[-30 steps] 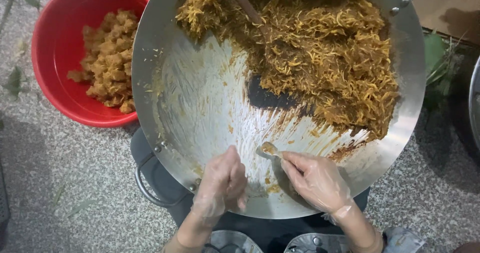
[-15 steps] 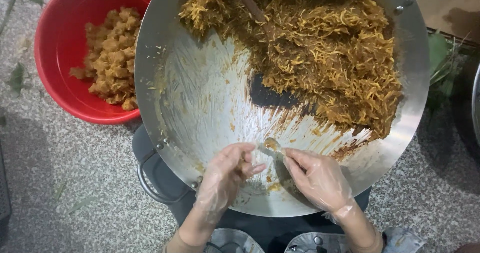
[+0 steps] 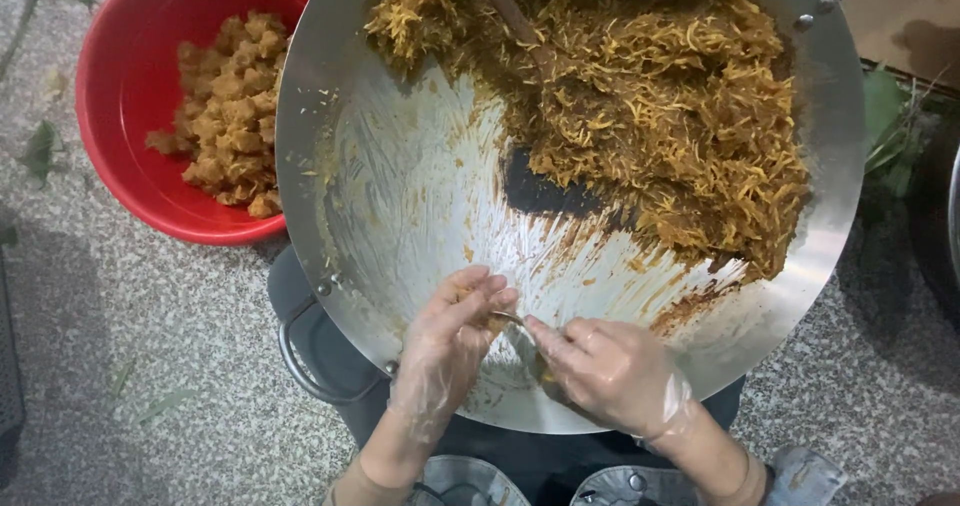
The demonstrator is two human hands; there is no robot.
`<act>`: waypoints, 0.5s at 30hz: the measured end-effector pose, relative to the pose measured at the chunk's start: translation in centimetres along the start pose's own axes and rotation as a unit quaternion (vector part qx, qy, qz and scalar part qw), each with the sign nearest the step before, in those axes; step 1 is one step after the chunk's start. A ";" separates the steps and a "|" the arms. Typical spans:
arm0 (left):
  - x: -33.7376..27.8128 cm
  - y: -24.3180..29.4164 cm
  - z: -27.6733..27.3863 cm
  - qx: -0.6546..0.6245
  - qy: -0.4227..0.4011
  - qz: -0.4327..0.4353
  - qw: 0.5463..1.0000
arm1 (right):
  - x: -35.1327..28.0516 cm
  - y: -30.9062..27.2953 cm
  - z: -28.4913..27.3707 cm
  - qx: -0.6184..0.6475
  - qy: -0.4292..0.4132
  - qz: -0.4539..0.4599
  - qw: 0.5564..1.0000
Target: Portioning a shredded food mixture from a large wok into a bowl
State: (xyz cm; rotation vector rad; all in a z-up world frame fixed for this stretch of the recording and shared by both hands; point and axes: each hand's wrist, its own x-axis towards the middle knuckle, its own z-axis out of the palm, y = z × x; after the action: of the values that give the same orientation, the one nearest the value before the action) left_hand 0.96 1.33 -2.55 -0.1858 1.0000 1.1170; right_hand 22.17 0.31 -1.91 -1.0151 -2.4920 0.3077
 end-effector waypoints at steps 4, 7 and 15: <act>0.1 -0.2 -0.5 0.022 0.001 0.005 1.000 | -0.6 -0.5 0.5 0.010 -0.048 -0.005 0.999; -0.5 0.3 -0.1 0.028 -0.035 -0.009 0.999 | -1.2 -1.0 1.2 -0.012 -0.060 -0.030 0.998; -0.4 -0.1 -0.1 0.102 -0.012 -0.014 0.995 | -0.8 -2.1 0.7 -0.101 -0.105 -0.118 0.982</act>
State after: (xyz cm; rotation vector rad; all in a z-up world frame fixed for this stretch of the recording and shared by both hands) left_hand 0.96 0.95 -2.40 -0.0213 1.0804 0.9813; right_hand 21.12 -1.79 -1.99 -0.7825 -2.8487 0.0919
